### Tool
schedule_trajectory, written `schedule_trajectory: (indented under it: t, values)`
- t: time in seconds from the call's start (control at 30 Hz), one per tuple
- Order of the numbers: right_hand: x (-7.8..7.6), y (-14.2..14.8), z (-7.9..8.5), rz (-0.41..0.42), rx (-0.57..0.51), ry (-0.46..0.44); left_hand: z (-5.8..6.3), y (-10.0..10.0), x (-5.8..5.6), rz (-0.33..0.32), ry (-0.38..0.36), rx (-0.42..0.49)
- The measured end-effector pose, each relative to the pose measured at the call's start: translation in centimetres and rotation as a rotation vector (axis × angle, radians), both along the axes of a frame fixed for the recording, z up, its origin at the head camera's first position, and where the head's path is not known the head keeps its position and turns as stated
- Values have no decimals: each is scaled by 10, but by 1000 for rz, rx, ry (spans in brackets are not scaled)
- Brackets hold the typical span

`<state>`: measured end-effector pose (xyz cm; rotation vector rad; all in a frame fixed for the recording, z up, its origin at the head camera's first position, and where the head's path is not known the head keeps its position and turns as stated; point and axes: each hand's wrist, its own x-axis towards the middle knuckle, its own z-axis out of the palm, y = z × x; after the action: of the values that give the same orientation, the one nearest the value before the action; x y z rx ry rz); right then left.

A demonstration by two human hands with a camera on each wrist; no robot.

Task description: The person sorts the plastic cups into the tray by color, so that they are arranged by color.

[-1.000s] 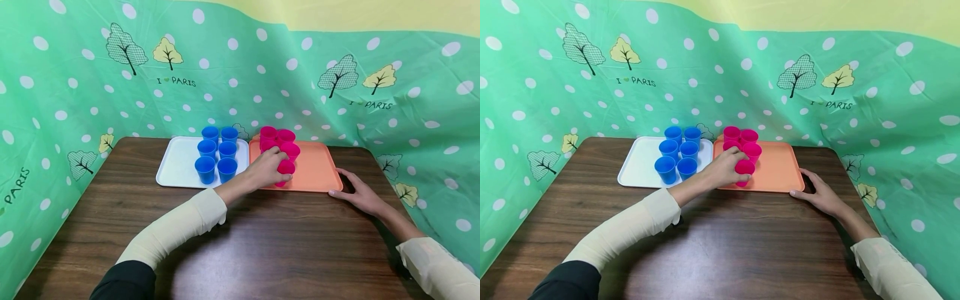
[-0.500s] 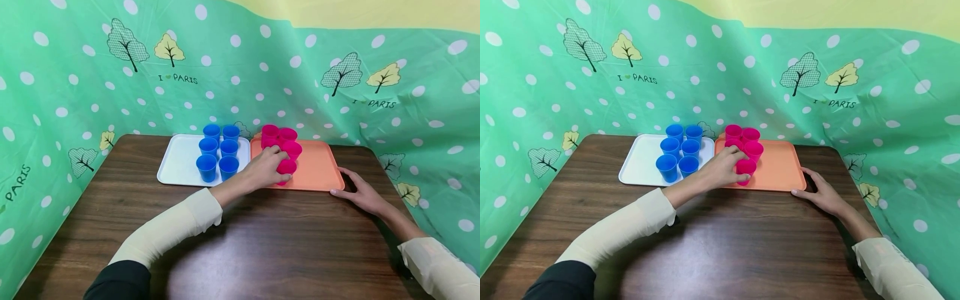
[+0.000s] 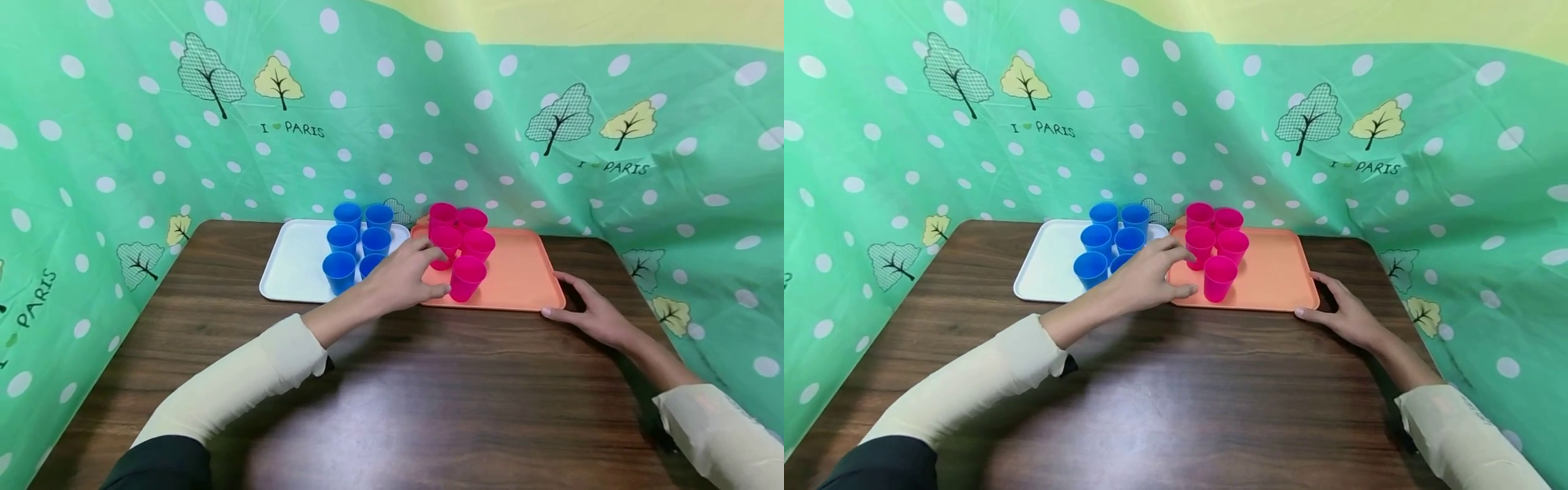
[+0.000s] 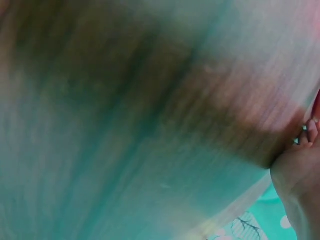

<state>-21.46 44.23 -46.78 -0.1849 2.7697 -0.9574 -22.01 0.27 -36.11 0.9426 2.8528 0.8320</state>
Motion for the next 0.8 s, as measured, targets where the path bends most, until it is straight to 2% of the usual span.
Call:
schedule_trajectory:
  t: [0.17, 0.3, 0.57, 0.8]
  values:
    - [0, -1, 1, -14, -2, -16, 8, -18, 2, -13, -10, 55]
    - [1, 0, 3, -35, -1, -33, 13, -31, 3, -7, 9, 63]
    - [2, 2, 9, -38, 18, -40, 16, -56, 0, 64, 65, 52]
    - [-4, 1, 20, -64, 59, -58, 15, -88, -5, 141, 42, 91]
